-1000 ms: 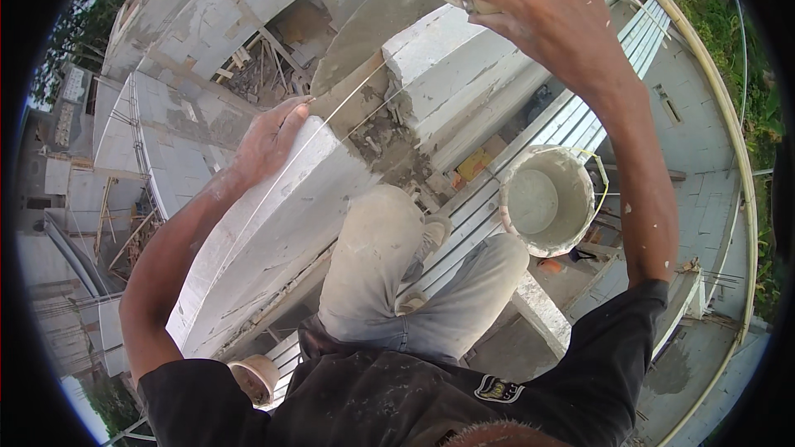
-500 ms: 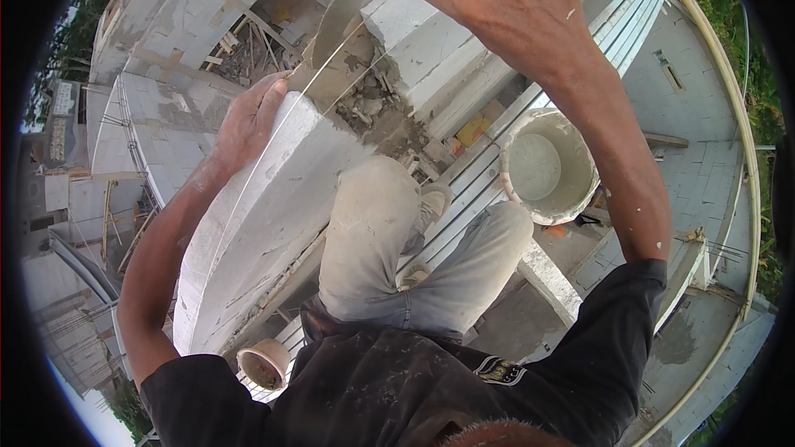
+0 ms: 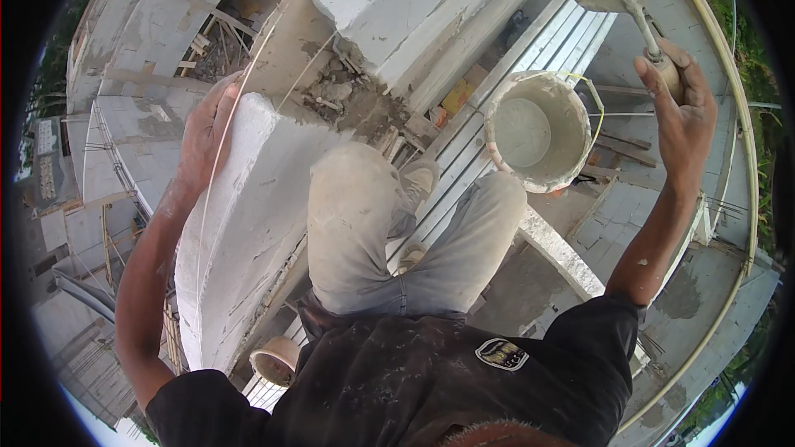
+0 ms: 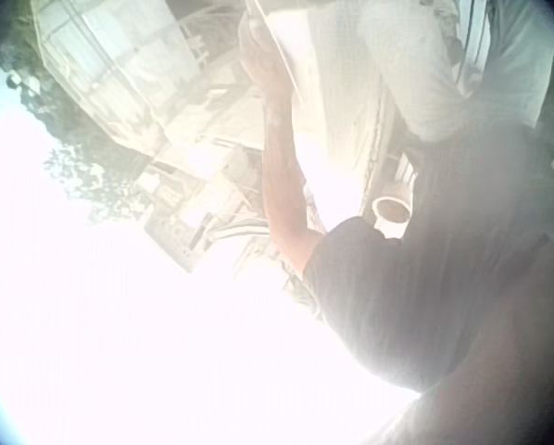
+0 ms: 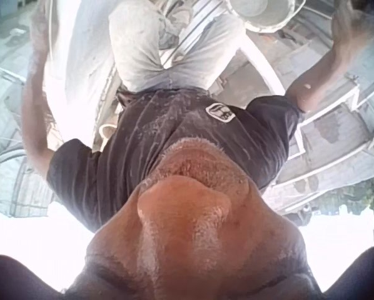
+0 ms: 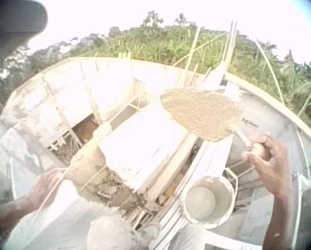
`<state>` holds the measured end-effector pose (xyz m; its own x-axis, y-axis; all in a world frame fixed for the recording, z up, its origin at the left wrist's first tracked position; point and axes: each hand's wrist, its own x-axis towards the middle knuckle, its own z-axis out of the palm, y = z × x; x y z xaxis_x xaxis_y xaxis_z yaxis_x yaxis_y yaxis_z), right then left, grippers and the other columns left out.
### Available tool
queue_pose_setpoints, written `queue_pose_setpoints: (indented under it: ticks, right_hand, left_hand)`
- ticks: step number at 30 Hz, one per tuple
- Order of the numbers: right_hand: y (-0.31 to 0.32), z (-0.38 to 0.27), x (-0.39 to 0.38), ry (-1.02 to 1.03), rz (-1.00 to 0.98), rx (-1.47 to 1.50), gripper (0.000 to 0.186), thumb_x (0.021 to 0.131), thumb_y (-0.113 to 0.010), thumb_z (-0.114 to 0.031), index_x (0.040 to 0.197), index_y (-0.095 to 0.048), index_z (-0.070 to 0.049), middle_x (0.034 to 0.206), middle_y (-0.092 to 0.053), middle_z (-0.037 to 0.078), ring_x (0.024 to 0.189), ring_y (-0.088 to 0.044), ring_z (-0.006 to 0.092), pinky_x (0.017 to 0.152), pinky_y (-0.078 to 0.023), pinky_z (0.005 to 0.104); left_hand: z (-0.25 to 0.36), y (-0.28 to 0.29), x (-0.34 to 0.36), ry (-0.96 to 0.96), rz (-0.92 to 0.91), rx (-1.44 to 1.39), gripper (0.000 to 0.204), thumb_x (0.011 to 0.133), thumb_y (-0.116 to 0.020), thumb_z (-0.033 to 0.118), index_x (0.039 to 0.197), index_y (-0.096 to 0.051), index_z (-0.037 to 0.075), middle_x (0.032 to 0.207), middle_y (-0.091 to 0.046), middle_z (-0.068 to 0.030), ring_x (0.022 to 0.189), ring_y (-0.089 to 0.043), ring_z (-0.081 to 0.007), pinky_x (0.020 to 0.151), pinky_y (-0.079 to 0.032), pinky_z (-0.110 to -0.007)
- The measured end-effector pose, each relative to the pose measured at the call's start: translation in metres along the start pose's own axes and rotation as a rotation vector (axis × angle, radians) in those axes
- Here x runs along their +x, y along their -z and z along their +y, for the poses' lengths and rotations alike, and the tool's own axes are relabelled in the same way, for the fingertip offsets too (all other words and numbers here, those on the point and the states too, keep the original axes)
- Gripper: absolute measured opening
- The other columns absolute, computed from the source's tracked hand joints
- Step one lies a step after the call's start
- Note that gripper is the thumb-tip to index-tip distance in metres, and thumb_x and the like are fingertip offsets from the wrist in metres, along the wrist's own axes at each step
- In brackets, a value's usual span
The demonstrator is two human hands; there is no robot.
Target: Sawing a lightweight concrete block and applying mortar to lay it on a building wall.
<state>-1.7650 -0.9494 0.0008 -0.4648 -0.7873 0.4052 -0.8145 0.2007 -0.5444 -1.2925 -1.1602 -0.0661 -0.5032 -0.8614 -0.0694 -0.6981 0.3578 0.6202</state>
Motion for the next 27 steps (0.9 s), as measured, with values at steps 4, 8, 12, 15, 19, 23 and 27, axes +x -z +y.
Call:
queue_pose_setpoints:
  ticks: [4,8,12,15,19,23,27]
  right_hand:
    - [0.045,0.039,-0.061,-0.192,0.184,-0.057,0.034,0.087,-0.079,-0.023,0.113,-0.070,-0.004,0.092,-0.068,0.004,0.080,-0.061,0.0103,0.073,-0.050,0.0282]
    - [-0.018,0.093,-0.142,-0.229,0.263,-0.513,0.029,0.086,-0.077,-0.018,0.107,-0.062,-0.004,0.097,-0.069,0.014,0.085,-0.069,0.0299,0.073,-0.055,0.0408]
    - [-0.087,0.163,-0.202,-0.286,-0.409,-0.729,0.025,0.087,-0.067,-0.020,0.101,-0.052,-0.005,0.094,-0.066,0.014,0.092,-0.069,0.0350,0.071,-0.055,0.0468]
    - [-0.104,0.150,-0.217,-0.396,-0.502,-0.752,0.017,0.086,-0.065,-0.015,0.099,-0.056,-0.007,0.094,-0.069,0.015,0.091,-0.071,0.0326,0.070,-0.056,0.0456]
    - [-0.114,0.150,-0.184,-0.310,-0.638,-0.749,0.013,0.084,-0.064,-0.012,0.096,-0.060,-0.007,0.088,-0.071,0.016,0.089,-0.072,0.0324,0.071,-0.057,0.0442]
    - [-0.103,0.150,-0.147,-0.340,-0.666,-0.734,0.021,0.080,-0.069,-0.016,0.097,-0.062,-0.005,0.085,-0.071,0.017,0.089,-0.071,0.0336,0.075,-0.056,0.0452]
    - [-0.026,0.135,-0.133,-0.429,-0.471,-0.595,0.031,0.079,-0.074,-0.018,0.103,-0.062,-0.003,0.097,-0.069,0.018,0.097,-0.067,0.0370,0.081,-0.053,0.0492]
  left_hand:
    - [0.012,0.002,0.000,-0.023,0.008,-0.017,0.047,0.108,-0.041,0.035,0.133,-0.057,-0.001,0.123,-0.066,-0.0162,0.114,-0.060,-0.0220,0.101,-0.043,-0.034]
    - [0.014,-0.001,-0.003,0.042,-0.009,0.039,0.046,0.108,-0.040,0.033,0.133,-0.057,-0.001,0.123,-0.066,-0.0156,0.114,-0.059,-0.0206,0.102,-0.042,-0.033]
    - [0.003,0.007,-0.001,-0.007,0.021,0.085,0.046,0.109,-0.038,0.033,0.135,-0.056,-0.001,0.127,-0.064,-0.0157,0.117,-0.057,-0.0200,0.104,-0.041,-0.033]
    - [0.007,0.001,0.002,-0.035,-0.036,0.100,0.048,0.109,-0.038,0.033,0.137,-0.054,-0.002,0.132,-0.062,-0.0169,0.122,-0.055,-0.0213,0.107,-0.039,-0.034]
    - [-0.002,0.010,0.001,-0.018,-0.060,0.056,0.049,0.109,-0.036,0.031,0.139,-0.050,-0.006,0.134,-0.060,-0.0184,0.125,-0.054,-0.0242,0.109,-0.037,-0.035]
    - [0.002,0.011,0.000,0.008,-0.086,0.049,0.049,0.109,-0.035,0.030,0.139,-0.051,-0.005,0.132,-0.061,-0.0192,0.125,-0.055,-0.0261,0.108,-0.038,-0.035]
    - [0.013,0.002,0.000,0.024,-0.061,0.052,0.047,0.108,-0.036,0.031,0.136,-0.052,-0.004,0.128,-0.062,-0.0201,0.122,-0.057,-0.0284,0.106,-0.039,-0.036]
